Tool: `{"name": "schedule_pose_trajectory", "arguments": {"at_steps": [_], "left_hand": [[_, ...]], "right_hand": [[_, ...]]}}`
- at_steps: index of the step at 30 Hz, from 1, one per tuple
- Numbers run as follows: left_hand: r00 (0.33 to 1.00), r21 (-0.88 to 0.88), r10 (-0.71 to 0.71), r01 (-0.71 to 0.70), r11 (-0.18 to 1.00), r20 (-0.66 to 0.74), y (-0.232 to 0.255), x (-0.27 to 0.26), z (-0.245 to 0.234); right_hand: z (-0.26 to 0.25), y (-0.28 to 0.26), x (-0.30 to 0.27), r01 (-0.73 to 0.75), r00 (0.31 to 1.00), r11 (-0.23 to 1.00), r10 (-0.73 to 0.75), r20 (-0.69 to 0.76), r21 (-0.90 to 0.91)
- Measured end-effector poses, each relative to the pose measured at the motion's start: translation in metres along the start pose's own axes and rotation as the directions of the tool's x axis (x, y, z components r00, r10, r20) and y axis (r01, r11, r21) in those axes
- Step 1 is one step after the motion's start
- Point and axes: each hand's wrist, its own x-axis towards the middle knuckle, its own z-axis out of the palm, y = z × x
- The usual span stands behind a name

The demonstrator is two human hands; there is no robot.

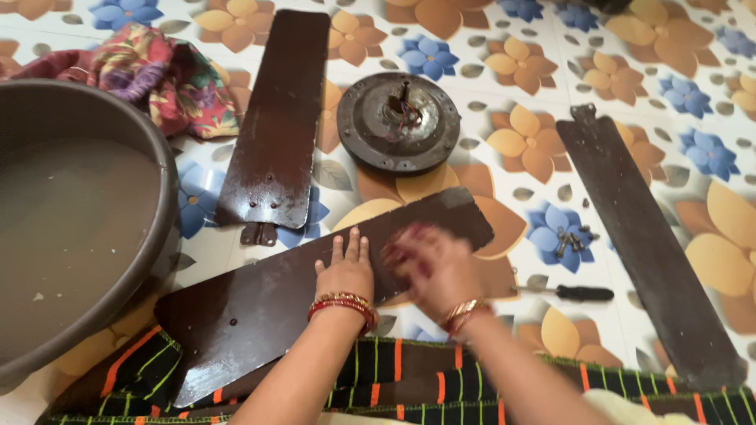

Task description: The person sits on a tiled floor and wipes the surfaces of disassembled ceiling fan blades with a cloth. They handle each blade one at a time, turning them over to clean both sides, while a fan motor housing and a basin of water remain nearby.

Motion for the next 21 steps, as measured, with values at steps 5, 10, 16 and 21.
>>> {"name": "schedule_pose_trajectory", "arguments": {"at_steps": [5,10,16,21], "left_hand": [[0.993,-0.03,0.021,-0.018,0.999,0.113,0.002,-0.009,-0.02],[0.996,0.009,0.027,-0.028,1.0,0.084,0.009,-0.002,-0.019],[0.993,0.024,0.034,-0.037,0.999,0.115,0.001,-0.005,-0.016],[0.991,0.021,0.031,-0.035,0.999,0.131,0.0,-0.011,-0.026]], "right_hand": [[-0.022,0.087,0.056,-0.292,0.954,0.945,0.276,-0.119,-0.148],[0.008,0.02,0.049,-0.183,0.983,0.981,0.184,0.013,-0.061],[0.011,-0.011,0.042,-0.099,0.995,0.994,0.1,0.018,-0.05],[-0.024,0.057,0.098,-0.353,0.935,0.916,0.338,-0.107,-0.191]]}}
